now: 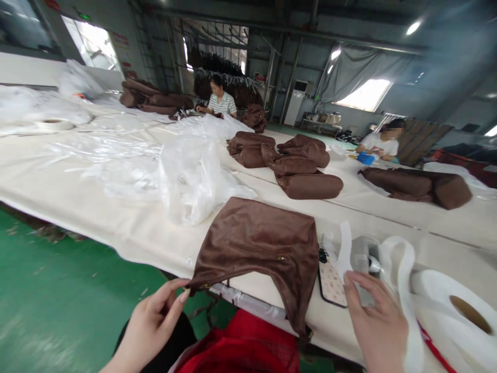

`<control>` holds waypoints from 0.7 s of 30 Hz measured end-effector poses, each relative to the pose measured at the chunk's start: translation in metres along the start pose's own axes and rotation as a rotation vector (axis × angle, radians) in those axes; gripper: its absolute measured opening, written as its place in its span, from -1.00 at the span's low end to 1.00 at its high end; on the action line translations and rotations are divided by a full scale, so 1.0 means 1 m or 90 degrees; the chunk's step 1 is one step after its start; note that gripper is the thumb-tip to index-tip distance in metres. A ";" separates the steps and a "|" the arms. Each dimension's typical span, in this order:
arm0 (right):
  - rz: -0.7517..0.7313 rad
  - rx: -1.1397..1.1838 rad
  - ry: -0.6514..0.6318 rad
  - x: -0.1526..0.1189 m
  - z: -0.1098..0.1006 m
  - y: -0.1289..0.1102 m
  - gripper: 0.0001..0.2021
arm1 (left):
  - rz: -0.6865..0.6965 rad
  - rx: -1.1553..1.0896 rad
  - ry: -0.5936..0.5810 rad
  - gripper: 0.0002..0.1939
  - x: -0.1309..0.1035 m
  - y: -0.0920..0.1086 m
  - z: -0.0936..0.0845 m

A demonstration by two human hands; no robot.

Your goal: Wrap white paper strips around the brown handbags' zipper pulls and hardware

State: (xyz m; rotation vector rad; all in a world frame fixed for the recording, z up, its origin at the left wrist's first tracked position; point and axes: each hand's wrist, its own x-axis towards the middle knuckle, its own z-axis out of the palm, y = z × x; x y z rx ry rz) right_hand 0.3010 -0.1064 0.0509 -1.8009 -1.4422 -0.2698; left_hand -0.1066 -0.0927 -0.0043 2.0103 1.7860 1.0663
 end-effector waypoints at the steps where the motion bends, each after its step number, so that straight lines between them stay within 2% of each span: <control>1: -0.024 0.073 -0.058 -0.001 0.001 -0.012 -0.87 | 0.027 0.000 0.000 -0.70 -0.002 0.009 -0.005; 2: -0.067 0.145 -0.146 -0.004 0.003 -0.026 -0.90 | 0.065 0.001 0.001 -0.72 -0.004 0.020 -0.010; 4: -0.200 0.283 -0.376 -0.014 0.009 -0.062 -0.90 | 0.156 0.003 -0.010 -0.71 -0.009 0.044 -0.024; 6: -0.335 0.388 -0.591 -0.028 0.014 -0.100 -0.81 | 0.261 -0.023 -0.070 -0.51 -0.013 0.066 -0.035; 8: -0.422 0.448 -0.688 -0.044 0.019 -0.132 -0.70 | 0.313 -0.087 -0.197 -0.34 -0.017 0.080 -0.041; 9: -0.431 0.459 -0.702 -0.051 0.022 -0.145 -0.67 | 0.299 -0.119 -0.255 -0.36 -0.020 0.082 -0.041; 11: -0.396 0.469 -0.699 -0.063 0.032 -0.160 -0.68 | 0.206 -0.153 -0.307 -0.59 -0.027 0.075 -0.039; 13: -0.317 0.477 -0.705 -0.071 0.051 -0.166 -0.75 | 0.094 -0.158 -0.285 -0.77 -0.037 0.058 -0.035; 16: -0.155 0.471 -0.725 -0.086 0.095 -0.162 -0.78 | -0.040 -0.156 -0.215 -0.71 -0.054 0.024 -0.035; 19: 0.048 0.464 -0.770 -0.107 0.145 -0.155 -0.60 | -0.161 -0.130 -0.134 -0.67 -0.068 -0.006 -0.044; 21: 0.175 0.526 -0.809 -0.120 0.168 -0.155 -0.51 | -0.197 -0.120 -0.121 -0.66 -0.074 -0.021 -0.051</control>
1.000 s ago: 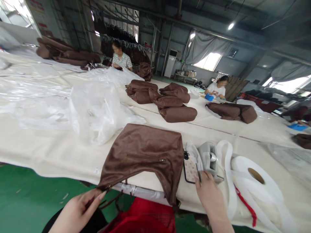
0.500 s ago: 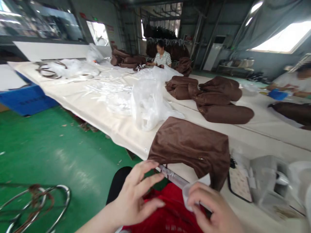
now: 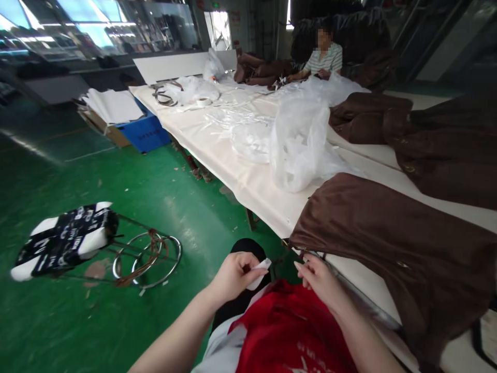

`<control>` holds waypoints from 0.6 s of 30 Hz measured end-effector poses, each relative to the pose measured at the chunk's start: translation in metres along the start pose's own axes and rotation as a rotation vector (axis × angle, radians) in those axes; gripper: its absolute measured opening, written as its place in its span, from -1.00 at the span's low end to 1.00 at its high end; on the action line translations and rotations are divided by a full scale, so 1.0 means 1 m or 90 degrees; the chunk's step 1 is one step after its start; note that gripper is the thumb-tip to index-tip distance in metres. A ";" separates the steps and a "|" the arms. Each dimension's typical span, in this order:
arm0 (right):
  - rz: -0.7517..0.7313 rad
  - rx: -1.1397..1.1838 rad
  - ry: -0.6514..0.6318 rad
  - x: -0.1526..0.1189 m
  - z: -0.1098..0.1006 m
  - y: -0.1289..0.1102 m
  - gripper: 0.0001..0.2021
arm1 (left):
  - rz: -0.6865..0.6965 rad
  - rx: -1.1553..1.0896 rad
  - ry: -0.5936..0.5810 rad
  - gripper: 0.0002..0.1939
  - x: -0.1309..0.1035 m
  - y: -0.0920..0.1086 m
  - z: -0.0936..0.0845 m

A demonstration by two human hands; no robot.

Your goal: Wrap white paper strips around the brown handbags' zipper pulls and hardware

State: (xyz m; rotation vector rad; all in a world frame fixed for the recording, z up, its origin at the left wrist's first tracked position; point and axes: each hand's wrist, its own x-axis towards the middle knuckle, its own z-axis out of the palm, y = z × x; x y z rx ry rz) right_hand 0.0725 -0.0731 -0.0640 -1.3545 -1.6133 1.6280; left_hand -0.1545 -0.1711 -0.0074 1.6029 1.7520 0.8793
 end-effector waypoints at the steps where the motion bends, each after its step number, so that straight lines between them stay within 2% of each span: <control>1: 0.023 0.056 -0.012 0.005 0.005 0.005 -0.50 | -0.002 0.005 -0.003 -0.67 -0.001 -0.006 -0.004; 3: 0.061 0.122 -0.040 0.008 0.014 0.006 -0.53 | 0.016 0.021 -0.012 -0.67 -0.001 -0.016 -0.012; 6: 0.089 0.114 -0.126 0.000 0.020 -0.006 -0.61 | 0.059 0.014 -0.022 -0.69 0.001 -0.027 -0.020; 10: 0.045 0.090 -0.216 -0.015 0.017 -0.026 -0.71 | 0.082 -0.019 -0.083 -0.69 0.004 -0.037 -0.024; 12: 0.015 0.099 -0.189 -0.020 0.015 -0.030 -0.73 | 0.101 -0.025 -0.140 -0.68 0.005 -0.039 -0.022; 14: -0.007 0.145 -0.121 -0.021 0.014 -0.031 -0.72 | 0.118 -0.032 -0.186 -0.66 0.004 -0.038 -0.018; 18: -0.009 0.262 0.005 -0.022 0.015 -0.028 -0.68 | 0.132 -0.051 -0.227 -0.64 0.003 -0.039 -0.009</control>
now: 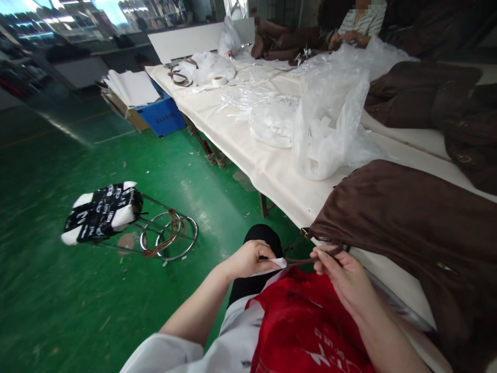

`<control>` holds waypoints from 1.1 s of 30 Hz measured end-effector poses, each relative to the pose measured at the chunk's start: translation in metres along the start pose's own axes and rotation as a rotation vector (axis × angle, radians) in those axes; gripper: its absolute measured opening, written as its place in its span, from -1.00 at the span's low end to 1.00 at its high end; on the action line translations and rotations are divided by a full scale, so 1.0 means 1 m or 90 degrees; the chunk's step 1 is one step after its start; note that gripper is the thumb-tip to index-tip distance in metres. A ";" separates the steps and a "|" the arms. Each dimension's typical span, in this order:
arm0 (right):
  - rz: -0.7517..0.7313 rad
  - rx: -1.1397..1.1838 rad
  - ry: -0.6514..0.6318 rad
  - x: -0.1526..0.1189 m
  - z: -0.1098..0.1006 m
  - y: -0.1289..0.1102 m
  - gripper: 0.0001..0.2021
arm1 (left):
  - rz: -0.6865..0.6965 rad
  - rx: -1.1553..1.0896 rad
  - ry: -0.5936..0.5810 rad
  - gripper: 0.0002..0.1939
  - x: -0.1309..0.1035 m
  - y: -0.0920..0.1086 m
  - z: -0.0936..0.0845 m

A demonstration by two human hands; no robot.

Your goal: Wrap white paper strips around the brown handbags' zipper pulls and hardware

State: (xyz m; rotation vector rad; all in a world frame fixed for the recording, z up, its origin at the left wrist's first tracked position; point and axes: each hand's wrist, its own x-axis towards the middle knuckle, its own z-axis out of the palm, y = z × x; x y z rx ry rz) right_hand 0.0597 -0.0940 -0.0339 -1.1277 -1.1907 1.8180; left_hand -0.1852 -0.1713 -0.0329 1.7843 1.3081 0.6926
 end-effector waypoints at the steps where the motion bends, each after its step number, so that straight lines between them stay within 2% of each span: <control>1: 0.000 0.013 0.013 0.000 0.000 0.000 -0.68 | 0.000 -0.003 0.000 -0.63 0.000 -0.001 0.001; 6: -0.004 0.030 0.040 -0.001 0.000 -0.001 -0.69 | -0.015 0.010 0.006 -0.64 -0.003 -0.005 0.001; 13: -0.038 0.053 0.071 -0.004 0.002 0.000 -0.73 | -0.047 -0.060 -0.053 -0.61 -0.004 -0.005 0.004; 21: -0.006 0.070 0.055 -0.007 0.004 -0.001 -0.72 | -0.105 -0.163 0.023 -0.58 0.002 -0.006 0.012; 24: 0.018 0.096 0.036 -0.008 0.002 0.000 -0.73 | -0.100 -0.168 0.040 -0.59 0.004 -0.006 0.011; 28: 0.041 0.103 0.024 -0.006 0.001 0.001 -0.72 | -0.068 -0.148 0.027 -0.60 0.010 -0.003 0.009; 33: 0.058 0.068 0.015 0.003 0.006 0.014 -0.67 | -0.045 -0.127 0.010 -0.59 0.021 0.002 0.014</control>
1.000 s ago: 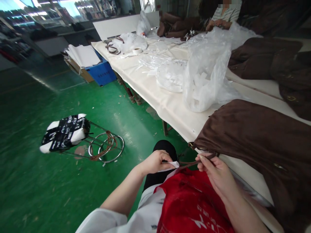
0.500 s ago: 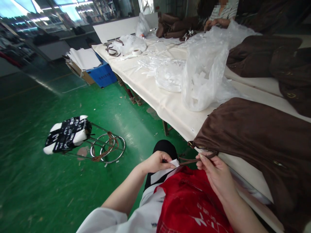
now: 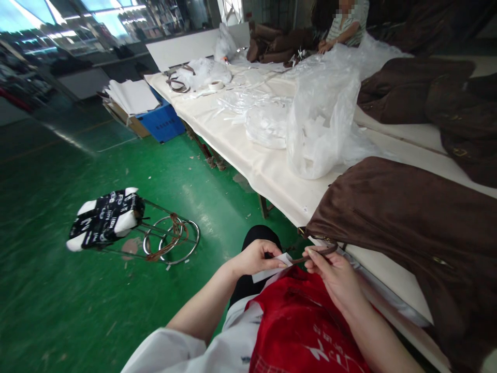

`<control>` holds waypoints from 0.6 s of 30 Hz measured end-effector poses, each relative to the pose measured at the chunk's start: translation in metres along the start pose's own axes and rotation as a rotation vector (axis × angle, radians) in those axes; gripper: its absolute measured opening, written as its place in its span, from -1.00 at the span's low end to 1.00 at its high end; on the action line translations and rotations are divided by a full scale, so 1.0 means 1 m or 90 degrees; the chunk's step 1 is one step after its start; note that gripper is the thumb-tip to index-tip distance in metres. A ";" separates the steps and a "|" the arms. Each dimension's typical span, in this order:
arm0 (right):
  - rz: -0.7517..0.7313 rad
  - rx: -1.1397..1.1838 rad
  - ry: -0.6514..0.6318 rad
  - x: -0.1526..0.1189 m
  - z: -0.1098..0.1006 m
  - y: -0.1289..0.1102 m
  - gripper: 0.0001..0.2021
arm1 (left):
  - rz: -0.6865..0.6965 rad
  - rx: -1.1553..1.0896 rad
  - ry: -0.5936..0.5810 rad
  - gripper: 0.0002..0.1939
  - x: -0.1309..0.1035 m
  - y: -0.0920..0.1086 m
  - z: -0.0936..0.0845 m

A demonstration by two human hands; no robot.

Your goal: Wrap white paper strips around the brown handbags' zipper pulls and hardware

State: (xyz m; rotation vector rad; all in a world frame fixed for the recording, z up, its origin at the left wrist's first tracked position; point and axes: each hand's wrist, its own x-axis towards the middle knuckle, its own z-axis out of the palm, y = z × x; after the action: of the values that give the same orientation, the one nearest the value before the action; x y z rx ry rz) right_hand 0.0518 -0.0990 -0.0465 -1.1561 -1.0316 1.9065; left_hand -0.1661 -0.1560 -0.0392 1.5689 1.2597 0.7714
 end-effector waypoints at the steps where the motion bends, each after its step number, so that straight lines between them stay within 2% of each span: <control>1: 0.006 -0.012 -0.001 0.002 0.002 0.004 -0.65 | 0.000 0.003 0.000 -0.59 0.002 0.001 0.002; 6: 0.036 -0.041 0.005 0.004 0.007 0.019 -0.59 | -0.004 0.056 0.032 -0.59 0.010 0.001 0.010; 10: 0.059 -0.012 0.004 0.003 -0.007 0.019 -0.57 | 0.025 0.123 0.057 -0.60 0.010 0.002 0.006; 14: 0.043 -0.021 0.024 0.008 -0.019 0.019 -0.63 | 0.047 0.177 0.017 -0.54 0.009 0.005 0.003; 18: 0.039 -0.011 0.017 0.015 -0.015 0.026 -0.62 | 0.048 0.211 0.008 -0.54 0.012 0.007 0.011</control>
State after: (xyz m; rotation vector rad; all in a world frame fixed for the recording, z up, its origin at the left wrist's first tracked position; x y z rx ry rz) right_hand 0.0564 -0.0943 -0.0797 -1.2326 -1.0117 1.9270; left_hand -0.1505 -0.1474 -0.0380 1.8881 1.3970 0.6421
